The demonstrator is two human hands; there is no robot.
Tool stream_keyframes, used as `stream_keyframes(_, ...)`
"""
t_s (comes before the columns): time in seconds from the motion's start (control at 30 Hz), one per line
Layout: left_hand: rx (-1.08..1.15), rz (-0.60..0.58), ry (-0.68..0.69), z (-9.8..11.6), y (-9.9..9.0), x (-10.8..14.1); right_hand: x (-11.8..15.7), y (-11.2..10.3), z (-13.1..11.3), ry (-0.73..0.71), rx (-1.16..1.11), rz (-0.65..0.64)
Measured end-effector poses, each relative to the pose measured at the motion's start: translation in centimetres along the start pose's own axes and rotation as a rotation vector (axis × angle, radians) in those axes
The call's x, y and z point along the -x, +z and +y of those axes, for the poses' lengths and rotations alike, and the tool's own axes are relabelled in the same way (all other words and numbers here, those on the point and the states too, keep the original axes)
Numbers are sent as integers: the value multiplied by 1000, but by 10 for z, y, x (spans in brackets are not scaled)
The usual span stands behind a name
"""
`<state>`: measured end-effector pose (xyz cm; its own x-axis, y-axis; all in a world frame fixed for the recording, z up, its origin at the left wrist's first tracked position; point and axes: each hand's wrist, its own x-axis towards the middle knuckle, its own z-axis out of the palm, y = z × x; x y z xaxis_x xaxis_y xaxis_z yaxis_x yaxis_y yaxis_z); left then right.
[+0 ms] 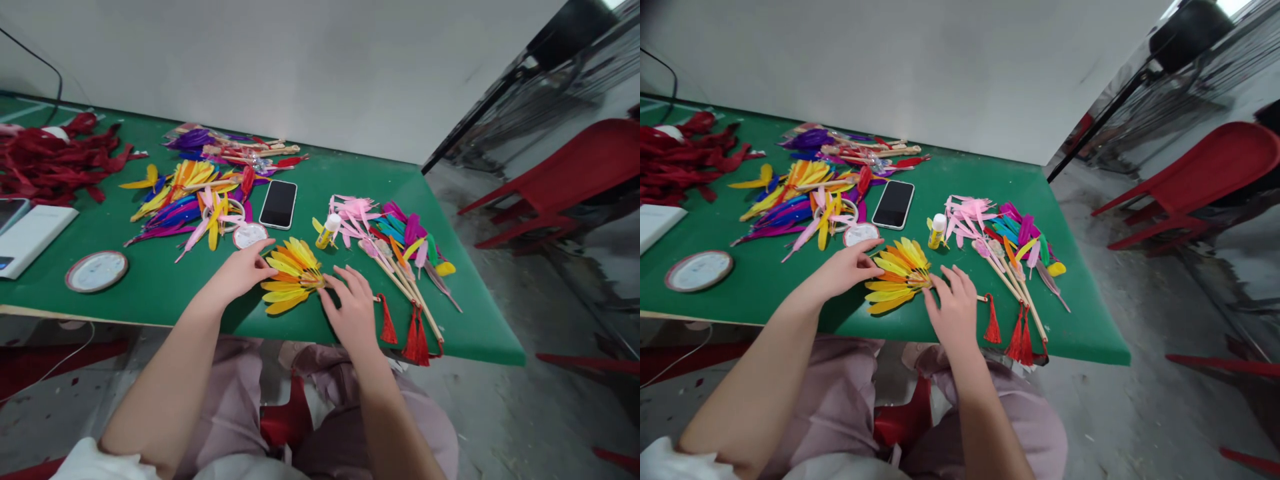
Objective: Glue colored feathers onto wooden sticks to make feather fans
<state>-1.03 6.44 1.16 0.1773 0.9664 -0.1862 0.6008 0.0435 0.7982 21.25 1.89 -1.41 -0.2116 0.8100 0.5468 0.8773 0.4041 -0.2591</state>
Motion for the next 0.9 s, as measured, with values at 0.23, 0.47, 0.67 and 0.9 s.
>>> stream_keyframes(0.23,63,197,5,-6,-3,-1,2,-16,21,20,138,-129)
stream_keyframes(0.47,552,792,94,-7,-18,-5,3,-13,1,92,-5,-45)
stream_keyframes(0.67,1208,769,52,11,-10,4,-6,-7,-28,338,-341,115)
stream_keyframes(0.9,1482,148,-4,44,40,16,-25,10,-62,765,-991,57)
